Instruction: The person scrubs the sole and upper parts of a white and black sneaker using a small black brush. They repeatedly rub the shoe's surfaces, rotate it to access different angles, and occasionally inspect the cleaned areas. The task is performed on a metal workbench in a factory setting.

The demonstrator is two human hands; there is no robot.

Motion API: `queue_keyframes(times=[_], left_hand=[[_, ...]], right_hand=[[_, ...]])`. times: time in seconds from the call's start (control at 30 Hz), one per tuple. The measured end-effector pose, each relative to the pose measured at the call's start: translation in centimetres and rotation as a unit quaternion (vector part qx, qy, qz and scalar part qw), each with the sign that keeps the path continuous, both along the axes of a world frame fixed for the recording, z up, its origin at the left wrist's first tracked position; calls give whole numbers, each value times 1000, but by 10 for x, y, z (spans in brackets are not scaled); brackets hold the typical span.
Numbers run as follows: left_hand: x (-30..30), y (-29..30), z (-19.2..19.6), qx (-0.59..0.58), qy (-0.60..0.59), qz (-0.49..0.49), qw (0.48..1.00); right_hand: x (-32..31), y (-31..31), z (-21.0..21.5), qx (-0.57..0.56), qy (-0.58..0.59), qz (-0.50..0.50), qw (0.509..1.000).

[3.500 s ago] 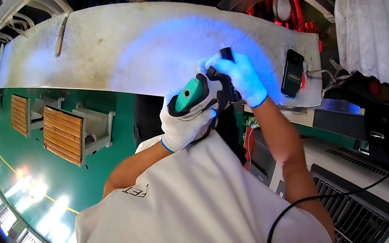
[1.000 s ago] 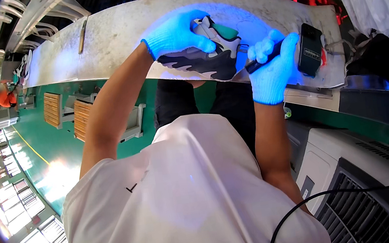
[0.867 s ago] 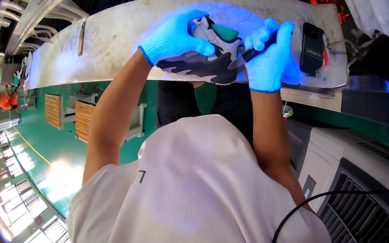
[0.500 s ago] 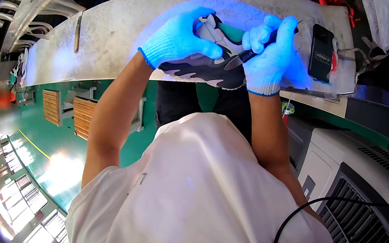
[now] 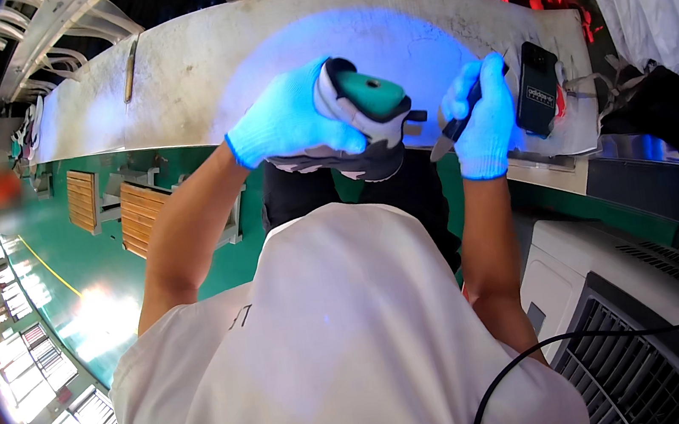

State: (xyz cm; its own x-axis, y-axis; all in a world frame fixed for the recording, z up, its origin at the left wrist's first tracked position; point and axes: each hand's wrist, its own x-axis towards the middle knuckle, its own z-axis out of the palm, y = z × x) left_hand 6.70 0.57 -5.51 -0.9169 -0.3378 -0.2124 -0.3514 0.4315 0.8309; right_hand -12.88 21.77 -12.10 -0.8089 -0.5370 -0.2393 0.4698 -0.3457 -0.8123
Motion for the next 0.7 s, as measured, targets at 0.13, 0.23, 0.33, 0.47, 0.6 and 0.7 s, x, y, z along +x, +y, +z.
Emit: queue_keyframes(times=[0.13, 0.23, 0.33, 0.47, 0.6, 0.7], left_hand=[[37, 15, -4, -145, 100, 62, 982], [53, 11, -35, -258, 226, 92, 935], [55, 4, -54, -293, 291, 101, 905], [63, 12, -49, -417, 349, -30, 839], [70, 12, -56, -429, 353, -42, 831], [70, 12, -60, -433, 372, -49, 820]], right_hand=[[29, 22, -7, -5, -13, 38, 999], [39, 9, -18, -20, -4, -1, 1000], [42, -21, -19, -98, -15, 23, 995], [43, -55, -16, -97, 51, 74, 991], [43, -71, -11, -58, 47, 122, 990], [37, -71, -16, 4, 135, 155, 979]])
